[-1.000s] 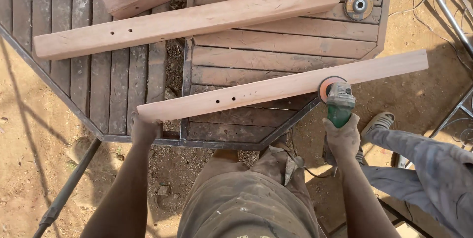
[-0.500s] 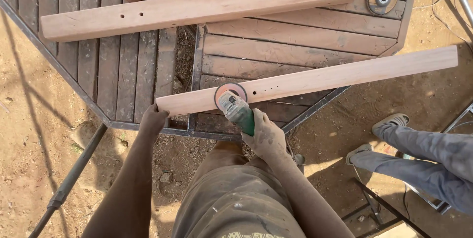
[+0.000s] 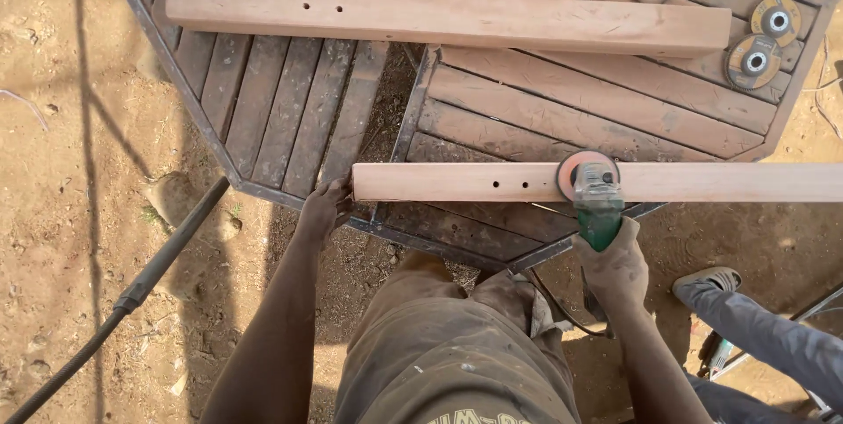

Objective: Sanding a wooden plank using an angle grinder with a sanding disc

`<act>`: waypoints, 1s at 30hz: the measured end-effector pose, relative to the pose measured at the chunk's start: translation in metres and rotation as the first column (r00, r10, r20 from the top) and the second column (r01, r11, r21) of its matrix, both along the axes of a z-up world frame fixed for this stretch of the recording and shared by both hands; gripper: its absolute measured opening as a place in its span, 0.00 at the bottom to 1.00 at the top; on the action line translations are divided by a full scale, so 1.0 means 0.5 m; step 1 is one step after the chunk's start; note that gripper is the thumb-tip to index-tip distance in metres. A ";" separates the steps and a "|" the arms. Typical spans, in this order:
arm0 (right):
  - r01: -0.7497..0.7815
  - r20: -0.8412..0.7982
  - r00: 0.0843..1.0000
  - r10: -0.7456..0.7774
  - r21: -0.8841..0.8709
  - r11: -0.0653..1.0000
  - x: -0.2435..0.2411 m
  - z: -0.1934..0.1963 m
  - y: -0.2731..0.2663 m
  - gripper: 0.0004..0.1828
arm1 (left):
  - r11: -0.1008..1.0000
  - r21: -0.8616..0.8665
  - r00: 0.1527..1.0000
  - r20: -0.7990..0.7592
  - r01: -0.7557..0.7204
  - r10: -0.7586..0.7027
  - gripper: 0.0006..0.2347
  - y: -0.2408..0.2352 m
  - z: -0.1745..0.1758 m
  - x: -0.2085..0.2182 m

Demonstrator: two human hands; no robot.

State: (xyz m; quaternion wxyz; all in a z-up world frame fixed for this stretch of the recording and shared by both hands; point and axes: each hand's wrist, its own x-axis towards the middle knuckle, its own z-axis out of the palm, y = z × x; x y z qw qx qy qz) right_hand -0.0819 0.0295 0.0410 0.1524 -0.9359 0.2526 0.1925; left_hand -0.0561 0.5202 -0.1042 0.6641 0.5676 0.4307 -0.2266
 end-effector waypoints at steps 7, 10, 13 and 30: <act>-0.380 -0.136 0.900 0.414 0.218 0.899 0.060 0.036 0.274 0.39 | 0.953 -0.101 0.958 -0.045 -0.286 0.283 0.26 0.055 -0.043 -0.116; -0.576 -0.083 0.801 0.594 0.168 0.800 0.059 -0.050 0.361 0.49 | 0.923 -0.066 0.925 -0.056 -0.378 0.375 0.31 0.057 -0.008 -0.145; -0.653 -0.044 0.731 0.681 0.243 0.717 0.078 -0.014 0.451 0.44 | 0.915 -0.049 0.916 -0.049 -0.400 0.398 0.31 0.065 0.025 -0.164; 0.317 0.028 0.948 -0.316 -0.051 0.947 -0.028 0.025 -0.094 0.39 | 0.581 0.778 0.945 -0.047 0.238 -0.324 0.23 -0.136 0.190 0.002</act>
